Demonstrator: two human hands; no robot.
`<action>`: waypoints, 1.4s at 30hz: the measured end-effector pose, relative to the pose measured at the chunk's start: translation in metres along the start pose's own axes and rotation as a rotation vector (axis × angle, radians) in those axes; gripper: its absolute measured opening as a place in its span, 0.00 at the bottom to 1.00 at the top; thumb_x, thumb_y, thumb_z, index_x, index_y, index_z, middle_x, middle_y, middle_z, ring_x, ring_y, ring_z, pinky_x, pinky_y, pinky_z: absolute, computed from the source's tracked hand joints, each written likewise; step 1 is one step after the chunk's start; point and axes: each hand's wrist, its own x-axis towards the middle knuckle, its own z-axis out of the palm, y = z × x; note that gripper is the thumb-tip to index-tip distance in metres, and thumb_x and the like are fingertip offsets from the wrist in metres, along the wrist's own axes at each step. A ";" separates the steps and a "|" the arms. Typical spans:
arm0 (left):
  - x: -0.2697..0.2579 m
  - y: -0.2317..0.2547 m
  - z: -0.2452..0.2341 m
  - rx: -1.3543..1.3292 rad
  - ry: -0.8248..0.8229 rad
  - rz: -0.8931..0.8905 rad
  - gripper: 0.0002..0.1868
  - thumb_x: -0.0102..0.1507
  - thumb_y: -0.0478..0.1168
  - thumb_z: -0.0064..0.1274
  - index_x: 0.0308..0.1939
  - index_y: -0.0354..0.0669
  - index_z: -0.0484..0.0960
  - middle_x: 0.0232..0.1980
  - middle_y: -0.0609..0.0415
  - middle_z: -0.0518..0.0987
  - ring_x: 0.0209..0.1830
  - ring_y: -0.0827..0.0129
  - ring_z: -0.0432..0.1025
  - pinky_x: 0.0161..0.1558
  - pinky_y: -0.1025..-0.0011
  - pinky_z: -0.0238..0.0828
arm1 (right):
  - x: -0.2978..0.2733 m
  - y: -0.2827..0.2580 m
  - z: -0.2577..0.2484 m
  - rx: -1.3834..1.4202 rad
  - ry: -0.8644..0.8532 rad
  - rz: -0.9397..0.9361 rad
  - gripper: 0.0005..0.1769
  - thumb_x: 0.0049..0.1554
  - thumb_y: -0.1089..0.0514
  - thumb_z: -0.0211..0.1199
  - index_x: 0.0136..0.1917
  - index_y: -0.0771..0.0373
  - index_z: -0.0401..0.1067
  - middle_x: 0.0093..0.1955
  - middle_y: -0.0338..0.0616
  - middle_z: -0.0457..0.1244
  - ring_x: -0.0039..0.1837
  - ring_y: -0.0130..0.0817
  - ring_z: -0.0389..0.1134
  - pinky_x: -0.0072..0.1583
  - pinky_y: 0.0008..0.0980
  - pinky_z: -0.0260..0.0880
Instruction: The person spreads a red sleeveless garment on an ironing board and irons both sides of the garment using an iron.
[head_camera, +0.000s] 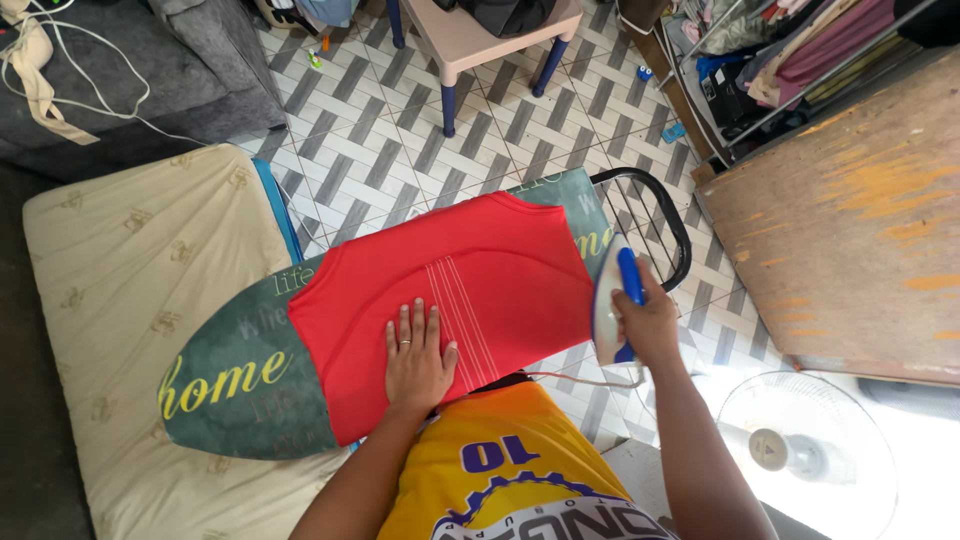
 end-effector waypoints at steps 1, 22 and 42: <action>0.000 -0.001 0.000 0.006 -0.007 -0.004 0.37 0.67 0.58 0.39 0.75 0.42 0.59 0.81 0.43 0.52 0.81 0.50 0.43 0.76 0.48 0.34 | -0.002 -0.002 0.004 0.057 -0.029 0.008 0.36 0.56 0.62 0.61 0.78 0.54 0.61 0.33 0.39 0.62 0.27 0.27 0.60 0.30 0.33 0.63; -0.019 0.017 0.017 0.102 0.118 -0.170 0.38 0.68 0.59 0.36 0.76 0.40 0.59 0.80 0.39 0.52 0.81 0.44 0.46 0.76 0.45 0.35 | 0.000 -0.003 0.059 0.412 -0.505 0.042 0.41 0.55 0.64 0.58 0.80 0.55 0.49 0.30 0.46 0.60 0.25 0.36 0.64 0.29 0.39 0.68; -0.018 0.019 0.016 0.140 0.106 -0.181 0.37 0.68 0.60 0.37 0.75 0.41 0.60 0.80 0.39 0.54 0.81 0.45 0.46 0.76 0.46 0.36 | 0.006 -0.002 0.080 0.163 -0.416 -0.124 0.42 0.58 0.62 0.57 0.82 0.55 0.48 0.34 0.42 0.62 0.29 0.32 0.68 0.31 0.35 0.71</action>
